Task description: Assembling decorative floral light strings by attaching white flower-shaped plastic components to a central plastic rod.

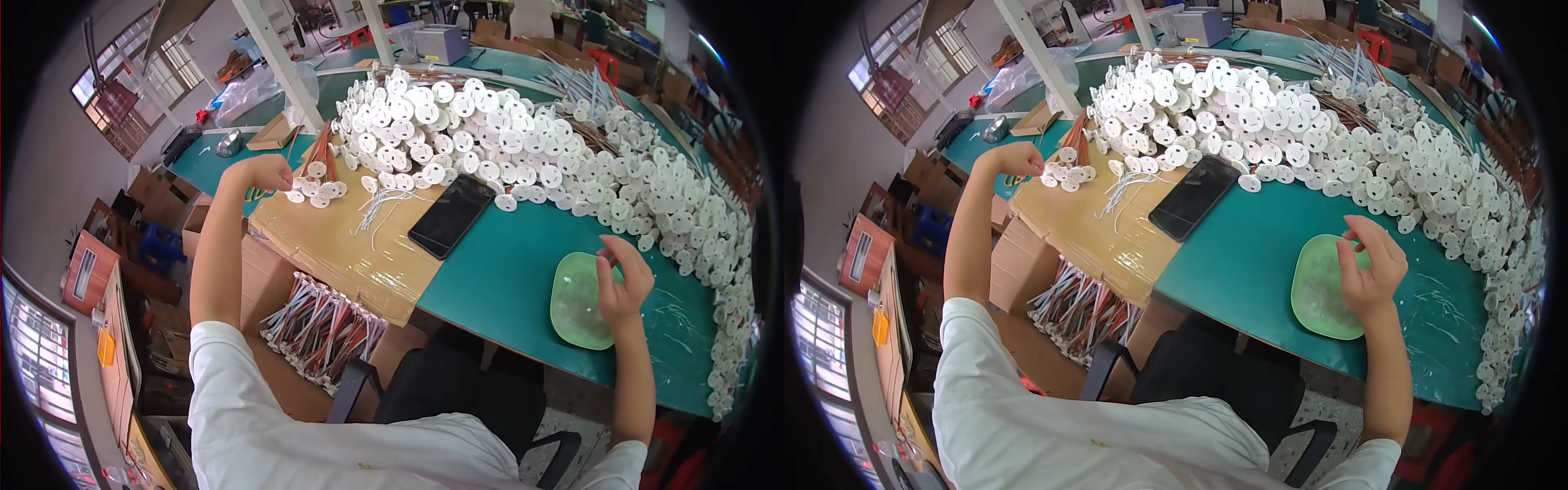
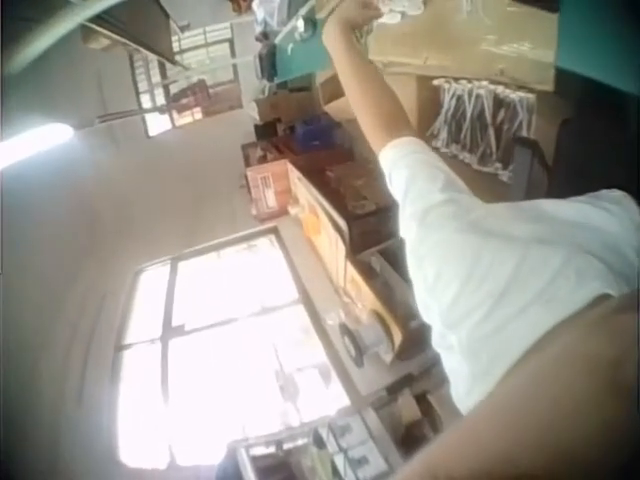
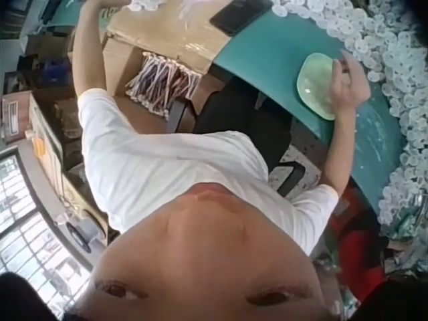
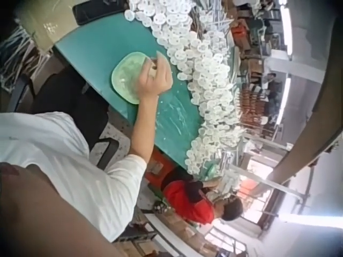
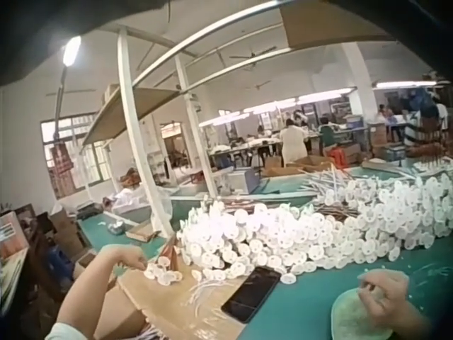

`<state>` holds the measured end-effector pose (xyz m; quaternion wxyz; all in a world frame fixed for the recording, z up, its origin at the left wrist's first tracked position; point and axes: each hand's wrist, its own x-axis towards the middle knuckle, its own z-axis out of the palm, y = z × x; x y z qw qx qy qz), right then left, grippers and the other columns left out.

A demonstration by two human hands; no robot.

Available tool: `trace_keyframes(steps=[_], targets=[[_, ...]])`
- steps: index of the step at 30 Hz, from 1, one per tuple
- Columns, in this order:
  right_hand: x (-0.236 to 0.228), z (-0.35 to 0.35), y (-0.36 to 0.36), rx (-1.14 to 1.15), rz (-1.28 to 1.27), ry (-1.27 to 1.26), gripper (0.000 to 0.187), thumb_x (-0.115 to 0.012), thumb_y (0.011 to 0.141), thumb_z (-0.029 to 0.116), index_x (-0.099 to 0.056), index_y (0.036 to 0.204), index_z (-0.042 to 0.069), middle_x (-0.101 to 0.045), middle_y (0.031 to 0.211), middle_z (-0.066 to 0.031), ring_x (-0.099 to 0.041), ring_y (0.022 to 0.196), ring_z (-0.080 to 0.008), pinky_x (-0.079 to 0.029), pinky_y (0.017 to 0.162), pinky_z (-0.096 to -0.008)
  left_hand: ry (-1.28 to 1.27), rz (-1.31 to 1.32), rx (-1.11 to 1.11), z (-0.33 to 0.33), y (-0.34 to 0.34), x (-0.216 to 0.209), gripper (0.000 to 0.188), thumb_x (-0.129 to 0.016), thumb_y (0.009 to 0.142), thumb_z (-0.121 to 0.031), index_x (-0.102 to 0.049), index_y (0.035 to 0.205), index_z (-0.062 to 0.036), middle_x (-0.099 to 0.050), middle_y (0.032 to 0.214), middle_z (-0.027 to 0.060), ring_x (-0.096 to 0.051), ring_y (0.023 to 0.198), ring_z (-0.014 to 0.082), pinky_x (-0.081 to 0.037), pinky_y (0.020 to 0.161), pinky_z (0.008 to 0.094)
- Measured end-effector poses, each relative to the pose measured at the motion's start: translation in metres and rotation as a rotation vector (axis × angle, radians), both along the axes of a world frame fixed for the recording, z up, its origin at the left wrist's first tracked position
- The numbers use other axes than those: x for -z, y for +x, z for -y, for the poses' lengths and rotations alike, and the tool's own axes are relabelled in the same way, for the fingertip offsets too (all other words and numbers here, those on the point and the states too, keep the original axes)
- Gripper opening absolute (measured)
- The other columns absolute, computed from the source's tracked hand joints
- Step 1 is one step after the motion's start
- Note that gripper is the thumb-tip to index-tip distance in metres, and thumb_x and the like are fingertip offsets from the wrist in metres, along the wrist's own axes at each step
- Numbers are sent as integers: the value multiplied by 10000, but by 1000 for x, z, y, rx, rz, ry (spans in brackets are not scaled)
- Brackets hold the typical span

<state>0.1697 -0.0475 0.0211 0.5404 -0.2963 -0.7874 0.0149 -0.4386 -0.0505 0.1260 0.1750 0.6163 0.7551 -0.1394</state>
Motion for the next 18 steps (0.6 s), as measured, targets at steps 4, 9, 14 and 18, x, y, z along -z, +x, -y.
trace_keyframes(steps=[4, 9, 14, 18], targets=[[0, -1, 14, -29, 25, 60, 244, -604, 861, 46, -653, 1080, -50, -682, 1005, -172, -652, 737, -220, -484, 598, -288, -28, 75, -94, -23, -11, 15, 217, -679, 797, -207, -715, 923, -34, -662, 796, 39, -603, 674, 154, -510, 608, 297], [5, -7, 25, -24, -29, 82, 336, -584, 884, 181, -642, 1102, -69, -681, 1032, -184, -657, 770, -236, -490, 610, -307, -32, 71, -291, -47, -14, 22, 151, -658, 766, -195, -710, 851, -81, -616, 751, 1, -553, 659, 127, -472, 557, 263], [-2, -10, 24, -14, 40, 124, 355, -624, 822, 170, -652, 1089, -62, -681, 1051, -190, -665, 765, -227, -499, 609, -294, 141, -60, -15, -57, -17, 11, 193, -654, 742, -194, -706, 891, -83, -673, 819, 85, -615, 739, 218, -510, 659, 340], [-1, -12, 21, 9, 36, 94, 302, -663, 776, 101, -672, 1042, -44, -686, 1031, -182, -670, 744, -216, -504, 603, -278, 437, -191, 348, -65, 25, 11, 260, -665, 711, -208, -694, 909, -41, -690, 910, 188, -642, 857, 363, -507, 778, 421]])
